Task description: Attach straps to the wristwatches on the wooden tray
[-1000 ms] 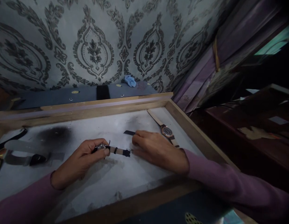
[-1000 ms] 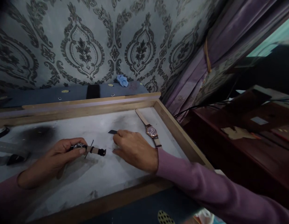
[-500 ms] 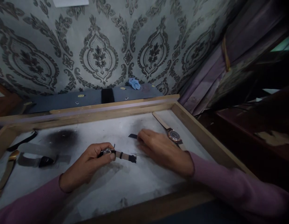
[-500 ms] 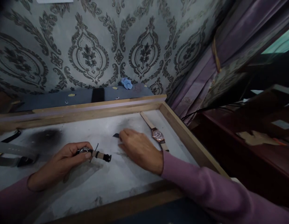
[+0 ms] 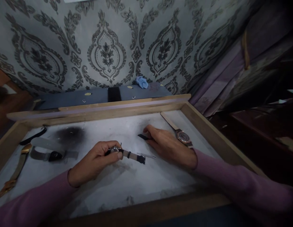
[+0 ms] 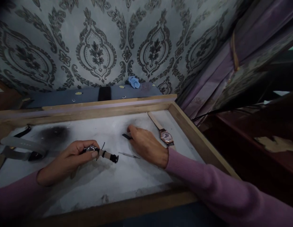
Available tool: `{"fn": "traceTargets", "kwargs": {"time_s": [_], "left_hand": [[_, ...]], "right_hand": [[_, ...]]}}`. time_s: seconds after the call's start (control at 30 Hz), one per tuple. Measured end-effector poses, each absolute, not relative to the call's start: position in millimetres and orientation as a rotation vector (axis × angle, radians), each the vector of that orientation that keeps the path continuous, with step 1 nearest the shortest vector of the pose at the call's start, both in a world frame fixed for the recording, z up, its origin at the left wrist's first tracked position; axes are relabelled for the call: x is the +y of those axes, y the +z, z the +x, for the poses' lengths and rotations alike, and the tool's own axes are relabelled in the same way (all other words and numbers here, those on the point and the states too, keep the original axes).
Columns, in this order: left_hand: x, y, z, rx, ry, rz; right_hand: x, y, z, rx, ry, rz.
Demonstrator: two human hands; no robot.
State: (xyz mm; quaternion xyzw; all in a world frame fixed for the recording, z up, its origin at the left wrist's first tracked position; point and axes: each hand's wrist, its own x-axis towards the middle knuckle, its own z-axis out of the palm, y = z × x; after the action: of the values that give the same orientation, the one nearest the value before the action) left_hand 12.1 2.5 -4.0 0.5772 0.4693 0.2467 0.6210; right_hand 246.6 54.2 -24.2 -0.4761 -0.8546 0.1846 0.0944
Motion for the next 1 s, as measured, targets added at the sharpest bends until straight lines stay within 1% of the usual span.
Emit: {"fn": "traceTargets", "kwargs": {"time_s": [0.13,0.17,0.23,0.3,0.33,0.43,0.5,0.63,0.8,1.0], "left_hand": [[2,-5,13,1.066,0.558,1.333],[2,-5,13,1.057,0.561,1.335],[2,-6,12,1.040,0.574,1.342],[2,-6,12,1.049,0.584,1.345],[2,-6,12,1.065,0.587,1.349],[2,-5,12,1.113,0.590,1.363],[2,-6,12,1.127,0.592,1.367],[2,-10,11,1.096,0.623,1.364],[1,-14,10,1.099,0.625,1.354],[1,-10,13,1.128,0.616,1.365]], "right_hand": [[46,-13,242,-2.409,0.754,-1.250],[43,-8,239,-2.378,0.831,-1.202],[34,3,232,-2.284,1.099,-1.075],[25,11,224,-2.282,1.191,-1.037],[22,13,220,-2.301,1.158,-1.077],[16,14,212,-2.385,0.907,-1.217],[15,13,210,-2.408,0.835,-1.241],[14,13,209,-2.427,0.790,-1.265],[11,10,203,-2.606,0.627,-1.265],[10,2,201,-2.686,0.617,-1.280]]}}
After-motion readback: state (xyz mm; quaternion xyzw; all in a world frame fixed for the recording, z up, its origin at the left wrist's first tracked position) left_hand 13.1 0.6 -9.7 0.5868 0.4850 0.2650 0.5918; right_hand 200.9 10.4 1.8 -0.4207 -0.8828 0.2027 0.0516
